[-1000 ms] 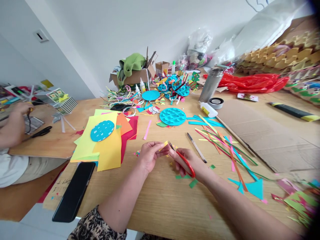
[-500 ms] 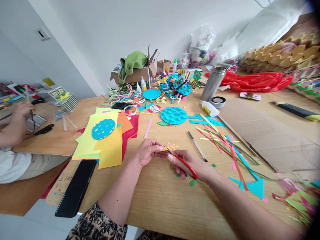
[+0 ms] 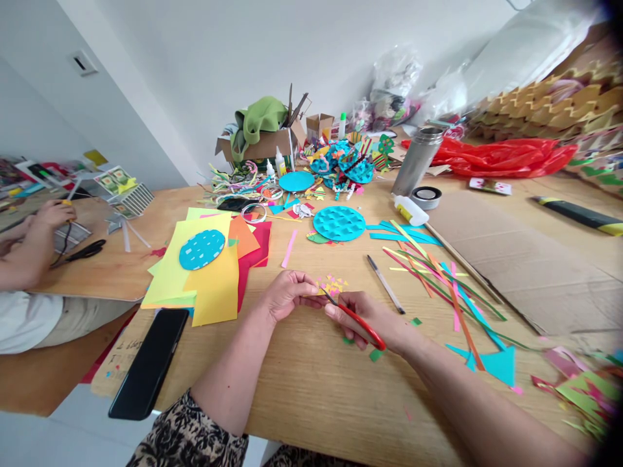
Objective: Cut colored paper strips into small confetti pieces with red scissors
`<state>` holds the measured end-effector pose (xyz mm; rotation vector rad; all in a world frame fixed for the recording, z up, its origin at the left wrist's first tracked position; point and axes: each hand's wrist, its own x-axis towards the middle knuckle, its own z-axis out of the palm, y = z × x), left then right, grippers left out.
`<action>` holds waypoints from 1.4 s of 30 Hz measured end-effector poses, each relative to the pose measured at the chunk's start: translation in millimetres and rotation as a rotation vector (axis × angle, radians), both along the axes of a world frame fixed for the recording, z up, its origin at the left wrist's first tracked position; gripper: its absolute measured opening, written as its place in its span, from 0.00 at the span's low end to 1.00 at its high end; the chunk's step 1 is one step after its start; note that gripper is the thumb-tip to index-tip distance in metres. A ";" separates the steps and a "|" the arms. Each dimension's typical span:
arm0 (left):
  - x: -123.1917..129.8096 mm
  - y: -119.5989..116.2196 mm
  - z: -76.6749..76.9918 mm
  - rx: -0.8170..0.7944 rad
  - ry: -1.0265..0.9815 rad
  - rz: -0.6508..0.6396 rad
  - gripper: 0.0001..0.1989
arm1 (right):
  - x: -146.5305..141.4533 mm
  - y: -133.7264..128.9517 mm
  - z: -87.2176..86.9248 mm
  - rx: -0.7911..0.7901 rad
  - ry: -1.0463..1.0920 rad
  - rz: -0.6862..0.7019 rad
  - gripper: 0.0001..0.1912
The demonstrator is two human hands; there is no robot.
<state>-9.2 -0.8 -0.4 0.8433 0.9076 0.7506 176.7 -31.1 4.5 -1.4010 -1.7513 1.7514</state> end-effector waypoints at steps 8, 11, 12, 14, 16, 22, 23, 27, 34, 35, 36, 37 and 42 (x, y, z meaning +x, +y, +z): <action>-1.1 0.5 -0.5 0.002 -0.002 -0.017 0.08 | 1.5 -1.0 1.9 -0.008 -0.001 0.000 0.22; -1.2 0.4 -0.5 0.000 -0.003 -0.016 0.08 | 1.2 -1.2 1.2 -0.021 0.008 -0.011 0.23; -1.2 0.3 -0.4 0.001 -0.001 -0.016 0.08 | 1.1 -1.2 0.7 -0.027 0.006 -0.015 0.23; -1.2 0.0 -0.3 0.004 0.002 -0.018 0.07 | 1.0 -1.0 -0.4 -0.038 0.002 -0.021 0.23; -1.3 -0.2 -0.2 0.005 0.002 -0.022 0.06 | 1.0 -0.7 -1.0 -0.045 0.002 -0.020 0.23; -1.3 0.5 -1.3 -0.012 0.002 -0.021 0.06 | 0.5 -0.7 0.3 -0.036 -0.012 -0.030 0.24; -1.5 0.8 -1.8 -0.015 0.005 -0.023 0.06 | 0.3 -0.7 0.5 -0.036 -0.012 -0.035 0.24; -2.4 1.7 -3.5 -0.012 0.012 -0.027 0.07 | -0.6 -0.1 0.5 -0.040 -0.013 -0.048 0.24; -3.3 1.2 -2.4 0.016 0.031 -0.019 0.07 | -0.1 0.4 -2.0 -0.036 -0.003 -0.055 0.23; -3.2 1.2 -2.0 0.015 0.034 -0.019 0.07 | -0.1 0.3 -1.7 -0.039 -0.006 -0.059 0.23; -2.9 1.1 -1.7 0.013 0.034 -0.016 0.07 | -0.2 0.3 -1.1 -0.041 -0.011 -0.065 0.24; -2.4 1.0 -1.3 0.010 0.033 -0.008 0.07 | -0.5 0.3 -0.2 -0.042 -0.019 -0.074 0.24; 6.3 -1.1 0.2 0.015 -0.034 0.150 0.08 | -2.8 0.4 5.6 -0.017 -0.024 -0.156 0.24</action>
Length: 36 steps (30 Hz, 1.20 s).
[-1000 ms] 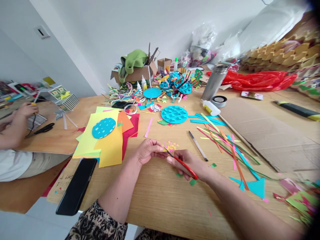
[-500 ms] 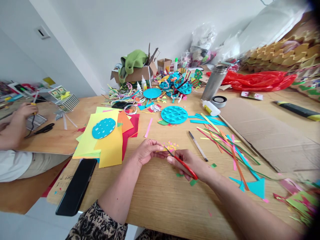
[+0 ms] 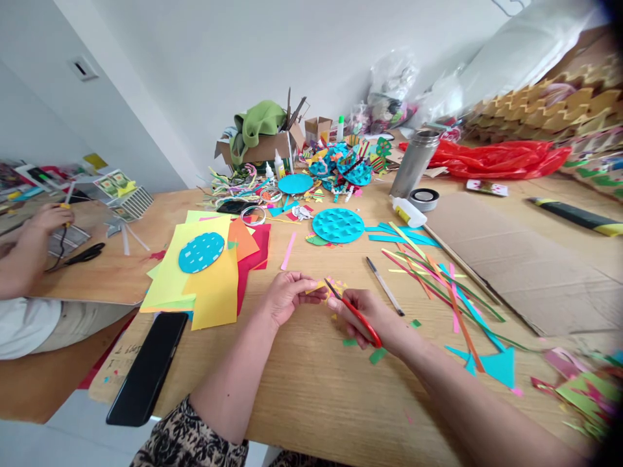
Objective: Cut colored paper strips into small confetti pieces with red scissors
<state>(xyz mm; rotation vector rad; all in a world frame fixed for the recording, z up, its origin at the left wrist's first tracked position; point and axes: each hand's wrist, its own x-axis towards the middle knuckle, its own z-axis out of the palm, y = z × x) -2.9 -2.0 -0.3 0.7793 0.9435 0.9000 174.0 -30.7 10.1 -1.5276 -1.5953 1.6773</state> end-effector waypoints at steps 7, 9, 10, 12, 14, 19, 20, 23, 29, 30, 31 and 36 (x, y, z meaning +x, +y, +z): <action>26.2 -11.6 -5.3 -0.004 -0.148 0.314 0.08 | -3.4 -1.7 -0.2 0.028 0.106 -0.022 0.22; 32.5 -15.7 -6.9 -0.010 -0.161 0.362 0.07 | -4.5 -2.2 -1.7 0.034 0.109 -0.033 0.22; 35.1 -17.6 -7.5 -0.011 -0.166 0.381 0.07 | -5.1 -2.4 -2.8 0.035 0.109 -0.039 0.22; 39.2 -21.2 -8.5 -0.005 -0.176 0.402 0.06 | -6.3 -2.4 -5.6 0.039 0.123 -0.046 0.22; 42.1 -24.0 -9.0 0.000 -0.189 0.406 0.06 | -7.2 -2.4 -9.1 0.050 0.148 -0.052 0.22; 46.2 -28.2 -8.6 0.005 -0.196 0.399 0.05 | -7.6 -2.2 -15.6 0.052 0.167 -0.072 0.22; 46.7 -28.6 -8.4 0.008 -0.194 0.402 0.05 | -7.5 -2.0 -16.4 0.053 0.170 -0.073 0.22; 47.8 -29.1 -8.0 0.011 -0.188 0.420 0.06 | -7.2 -1.2 -18.8 0.051 0.188 -0.074 0.22; 49.4 -29.5 -8.4 -0.005 -0.196 0.438 0.06 | -7.0 -1.0 -22.3 0.061 0.191 -0.079 0.22; 49.5 -29.6 -8.6 -0.006 -0.196 0.440 0.06 | -6.9 -1.2 -22.1 0.060 0.192 -0.078 0.22; 49.6 -29.7 -8.7 -0.006 -0.196 0.443 0.06 | -6.8 -1.4 -21.7 0.059 0.189 -0.079 0.22; 50.0 -29.8 -8.9 -0.005 -0.203 0.439 0.06 | -6.7 -1.4 -20.2 0.066 0.163 -0.087 0.22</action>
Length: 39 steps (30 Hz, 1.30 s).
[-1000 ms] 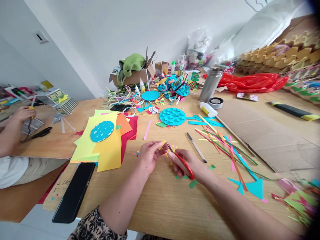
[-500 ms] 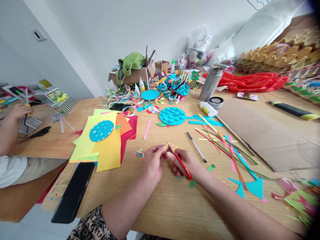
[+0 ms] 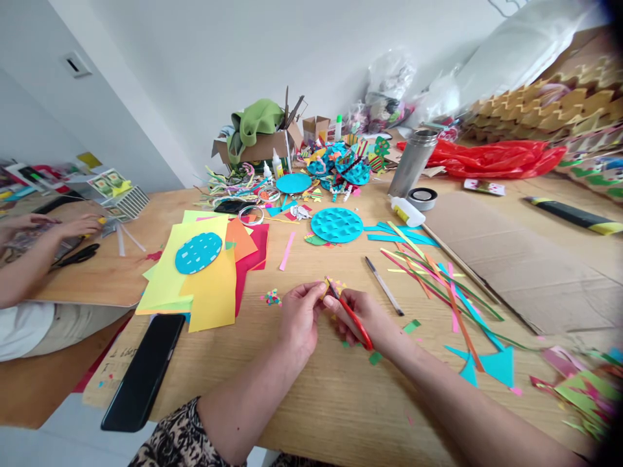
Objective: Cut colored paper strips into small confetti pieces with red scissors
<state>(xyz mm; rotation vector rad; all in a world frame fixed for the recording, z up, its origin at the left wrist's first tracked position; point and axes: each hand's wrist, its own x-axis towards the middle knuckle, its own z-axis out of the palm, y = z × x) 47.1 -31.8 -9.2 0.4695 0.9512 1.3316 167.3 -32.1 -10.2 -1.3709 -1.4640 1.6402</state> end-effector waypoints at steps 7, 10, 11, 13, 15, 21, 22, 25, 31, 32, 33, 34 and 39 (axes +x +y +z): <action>0.7 -0.1 0.3 -0.010 0.000 0.022 0.06 | -0.8 0.8 -1.9 -0.011 -0.018 -0.013 0.22; 0.4 0.2 -0.1 -0.016 -0.008 0.021 0.06 | -1.3 -0.6 -1.3 -0.010 -0.023 -0.020 0.22; 0.3 0.3 -0.2 -0.014 -0.012 0.017 0.06 | -1.3 -1.0 -1.0 -0.009 -0.022 -0.021 0.22; 0.1 0.6 -0.1 -0.012 -0.018 0.007 0.06 | -1.0 -1.2 -0.3 -0.008 -0.018 -0.028 0.22; 0.1 0.8 0.1 -0.021 -0.024 -0.005 0.06 | -0.6 -0.6 0.8 -0.006 -0.018 -0.041 0.22; 1.0 0.8 -0.3 -0.026 -0.041 -0.020 0.06 | -0.9 1.1 5.3 -0.006 -0.044 -0.085 0.23; 1.0 0.8 -0.2 -0.024 -0.042 -0.020 0.06 | -1.2 0.9 6.1 -0.005 -0.047 -0.091 0.23; -0.1 1.8 0.7 -0.015 -0.041 -0.027 0.06 | -1.3 0.1 8.7 -0.010 -0.054 -0.107 0.23; -14.2 11.5 4.3 -0.025 0.040 -0.119 0.07 | 3.3 1.9 14.5 -0.004 -0.098 -0.070 0.23; -18.1 13.9 4.7 -0.023 0.055 -0.148 0.07 | 4.2 2.2 15.6 -0.010 -0.099 -0.050 0.23; -22.1 16.3 4.9 -0.021 0.070 -0.179 0.07 | 5.0 2.4 16.8 -0.019 -0.097 -0.029 0.23; -26.1 18.6 5.2 -0.016 0.084 -0.211 0.07 | 5.7 2.4 17.9 -0.024 -0.093 -0.010 0.23; -41.5 26.4 6.5 0.003 0.138 -0.342 0.08 | 8.2 1.5 20.3 -0.034 -0.075 0.083 0.22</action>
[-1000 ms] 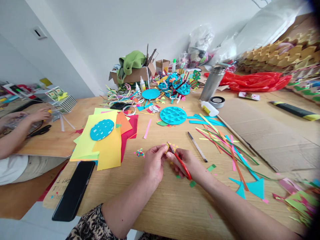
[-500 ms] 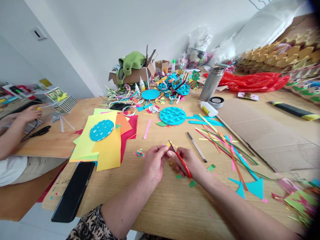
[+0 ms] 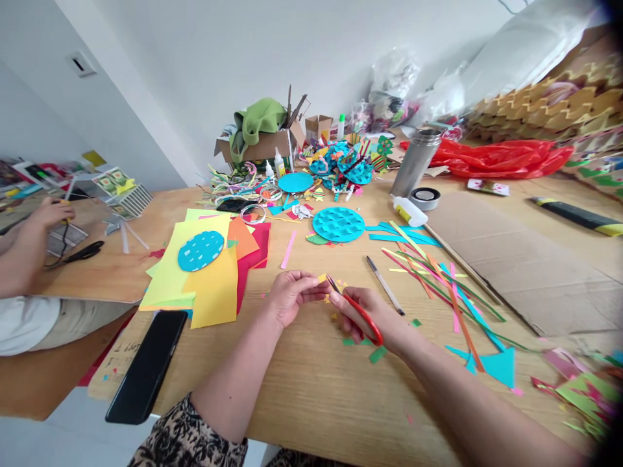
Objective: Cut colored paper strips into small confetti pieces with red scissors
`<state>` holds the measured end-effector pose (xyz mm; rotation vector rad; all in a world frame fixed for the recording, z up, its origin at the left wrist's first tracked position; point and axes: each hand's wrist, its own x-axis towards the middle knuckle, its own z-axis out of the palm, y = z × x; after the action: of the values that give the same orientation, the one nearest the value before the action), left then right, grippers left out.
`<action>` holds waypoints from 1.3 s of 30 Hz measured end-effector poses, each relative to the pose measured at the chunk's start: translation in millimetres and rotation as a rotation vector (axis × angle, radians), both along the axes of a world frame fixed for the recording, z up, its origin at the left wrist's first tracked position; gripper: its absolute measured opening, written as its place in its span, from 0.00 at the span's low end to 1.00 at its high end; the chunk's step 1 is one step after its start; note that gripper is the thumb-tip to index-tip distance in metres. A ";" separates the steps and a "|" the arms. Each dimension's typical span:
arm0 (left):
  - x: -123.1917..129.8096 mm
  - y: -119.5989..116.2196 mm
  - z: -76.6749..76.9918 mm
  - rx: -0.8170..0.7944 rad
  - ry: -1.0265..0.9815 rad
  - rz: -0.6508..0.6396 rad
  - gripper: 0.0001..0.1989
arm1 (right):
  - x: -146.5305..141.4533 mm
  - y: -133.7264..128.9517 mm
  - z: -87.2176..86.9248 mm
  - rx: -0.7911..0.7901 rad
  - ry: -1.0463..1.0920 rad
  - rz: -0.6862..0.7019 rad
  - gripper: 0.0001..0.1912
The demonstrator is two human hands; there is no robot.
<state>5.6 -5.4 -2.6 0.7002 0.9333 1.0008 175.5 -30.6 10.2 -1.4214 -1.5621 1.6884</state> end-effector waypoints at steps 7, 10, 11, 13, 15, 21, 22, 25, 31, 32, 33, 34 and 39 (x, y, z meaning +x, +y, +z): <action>-8.8 2.4 1.2 -0.020 0.046 -0.135 0.09 | 3.7 0.0 -7.2 0.011 -0.011 0.101 0.21; -11.0 3.1 0.5 -0.023 0.054 -0.167 0.09 | 4.1 -0.1 -9.0 0.009 -0.017 0.107 0.22; -11.4 3.3 0.2 -0.025 0.056 -0.172 0.09 | 3.9 -0.2 -9.0 0.011 -0.016 0.108 0.22; -11.8 3.6 0.0 -0.028 0.059 -0.175 0.09 | 3.4 -0.5 -7.9 0.007 -0.015 0.111 0.22; -11.7 3.6 0.1 -0.028 0.064 -0.176 0.08 | 2.7 -0.8 -5.9 -0.001 -0.023 0.110 0.22; -11.3 3.2 1.6 -0.021 0.078 -0.191 0.08 | 1.8 -0.8 -4.3 0.004 -0.048 0.113 0.21; -11.3 3.2 1.7 -0.019 0.080 -0.193 0.08 | 2.0 -0.8 -5.2 0.009 -0.047 0.116 0.21; -11.5 3.3 1.5 -0.017 0.084 -0.198 0.08 | 2.7 -0.8 -8.2 0.018 -0.045 0.117 0.21; -12.4 3.6 0.5 -0.018 0.089 -0.211 0.08 | 3.0 -0.8 -9.1 0.034 -0.060 0.134 0.22; -12.4 3.6 0.6 -0.017 0.087 -0.214 0.08 | 2.9 -0.6 -9.2 0.035 -0.066 0.136 0.22; -12.4 3.5 0.7 -0.016 0.087 -0.216 0.08 | 2.9 -0.4 -9.6 0.036 -0.073 0.136 0.22; -12.4 3.4 1.0 -0.016 0.088 -0.213 0.08 | 2.9 -0.2 -10.1 0.036 -0.080 0.136 0.22; -11.9 3.3 1.9 -0.022 0.098 -0.207 0.08 | 2.9 0.7 -13.1 0.046 -0.078 0.140 0.23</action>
<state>-6.3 -2.1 -0.8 0.8155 0.9342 0.7777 178.4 -29.9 -2.9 -1.3994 -1.7690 1.6816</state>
